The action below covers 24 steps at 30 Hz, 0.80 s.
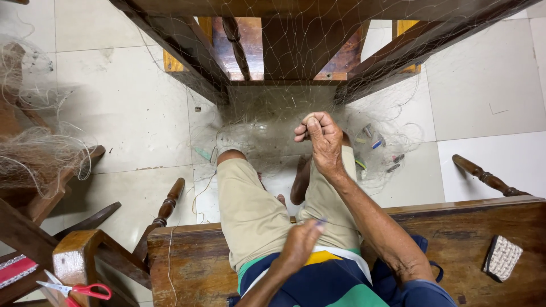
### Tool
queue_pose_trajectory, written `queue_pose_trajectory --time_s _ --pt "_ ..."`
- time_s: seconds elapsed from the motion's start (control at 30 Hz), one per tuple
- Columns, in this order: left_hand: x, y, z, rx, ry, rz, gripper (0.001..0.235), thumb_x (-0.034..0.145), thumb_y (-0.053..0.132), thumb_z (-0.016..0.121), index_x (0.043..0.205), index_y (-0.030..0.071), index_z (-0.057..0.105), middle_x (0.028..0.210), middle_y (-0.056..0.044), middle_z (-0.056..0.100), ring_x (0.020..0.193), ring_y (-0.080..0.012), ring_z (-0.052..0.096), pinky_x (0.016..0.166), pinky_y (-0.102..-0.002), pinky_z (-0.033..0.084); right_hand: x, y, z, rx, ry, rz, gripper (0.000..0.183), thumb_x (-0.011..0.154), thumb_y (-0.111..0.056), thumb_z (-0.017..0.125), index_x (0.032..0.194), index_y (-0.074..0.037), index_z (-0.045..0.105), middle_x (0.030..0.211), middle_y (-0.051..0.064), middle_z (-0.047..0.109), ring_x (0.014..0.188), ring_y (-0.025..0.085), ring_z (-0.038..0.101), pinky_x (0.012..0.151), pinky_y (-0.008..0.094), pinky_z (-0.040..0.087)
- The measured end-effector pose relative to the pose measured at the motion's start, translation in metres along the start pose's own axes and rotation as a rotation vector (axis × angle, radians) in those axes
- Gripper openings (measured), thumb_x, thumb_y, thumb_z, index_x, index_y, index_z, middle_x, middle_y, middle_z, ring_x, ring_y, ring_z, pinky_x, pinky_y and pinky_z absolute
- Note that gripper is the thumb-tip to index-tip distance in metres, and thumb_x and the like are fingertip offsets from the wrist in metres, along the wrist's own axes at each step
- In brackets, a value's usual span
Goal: The person sits on a wooden chair and uses a blue plastic netting needle to mend a fishing net draped over an overturned wooden chair. They repeatedly thread the netting twine through the mesh and pull it tight to repair the net.
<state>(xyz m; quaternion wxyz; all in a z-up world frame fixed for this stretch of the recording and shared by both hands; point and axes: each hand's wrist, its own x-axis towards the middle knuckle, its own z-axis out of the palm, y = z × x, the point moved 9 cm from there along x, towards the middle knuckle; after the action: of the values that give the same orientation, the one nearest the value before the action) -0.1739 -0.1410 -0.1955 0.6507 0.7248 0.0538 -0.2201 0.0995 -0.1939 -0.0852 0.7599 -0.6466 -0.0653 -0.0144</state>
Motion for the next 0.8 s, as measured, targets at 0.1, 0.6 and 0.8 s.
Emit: queue_pose_trajectory --time_s 0.1,0.6,0.8 --pt "-0.013 0.036 0.046 0.485 -0.232 0.399 0.017 0.128 0.026 0.065 0.12 0.011 0.068 0.094 -0.016 0.077 0.073 -0.0428 0.071 0.062 -0.06 0.051 0.005 0.001 0.002 -0.011 -0.011 0.035 0.032 0.124 -0.036 0.067 0.12 -0.005 0.071 0.098 0.014 0.082 0.077 0.023 0.082 0.077 0.033 0.072" --pt "-0.074 0.169 0.017 0.653 -0.188 0.776 0.03 0.128 0.029 0.07 0.104 0.01 0.07 0.086 -0.009 0.07 0.068 -0.0391 0.072 0.054 -0.058 0.046 0.007 0.014 -0.003 -0.002 0.0 0.043 0.03 0.125 -0.037 0.067 0.123 -0.008 0.072 0.101 0.012 0.083 0.078 0.019 0.079 0.076 0.033 0.068" --pt "-0.104 0.317 0.015 0.487 -0.153 1.074 0.026 0.131 0.001 0.065 0.108 0.01 0.061 0.094 -0.008 0.058 0.084 -0.0314 0.064 0.077 -0.053 0.042 0.012 0.012 0.006 0.027 0.036 0.008 0.03 0.125 -0.037 0.066 0.122 -0.008 0.071 0.1 0.012 0.08 0.076 0.02 0.079 0.075 0.033 0.068"
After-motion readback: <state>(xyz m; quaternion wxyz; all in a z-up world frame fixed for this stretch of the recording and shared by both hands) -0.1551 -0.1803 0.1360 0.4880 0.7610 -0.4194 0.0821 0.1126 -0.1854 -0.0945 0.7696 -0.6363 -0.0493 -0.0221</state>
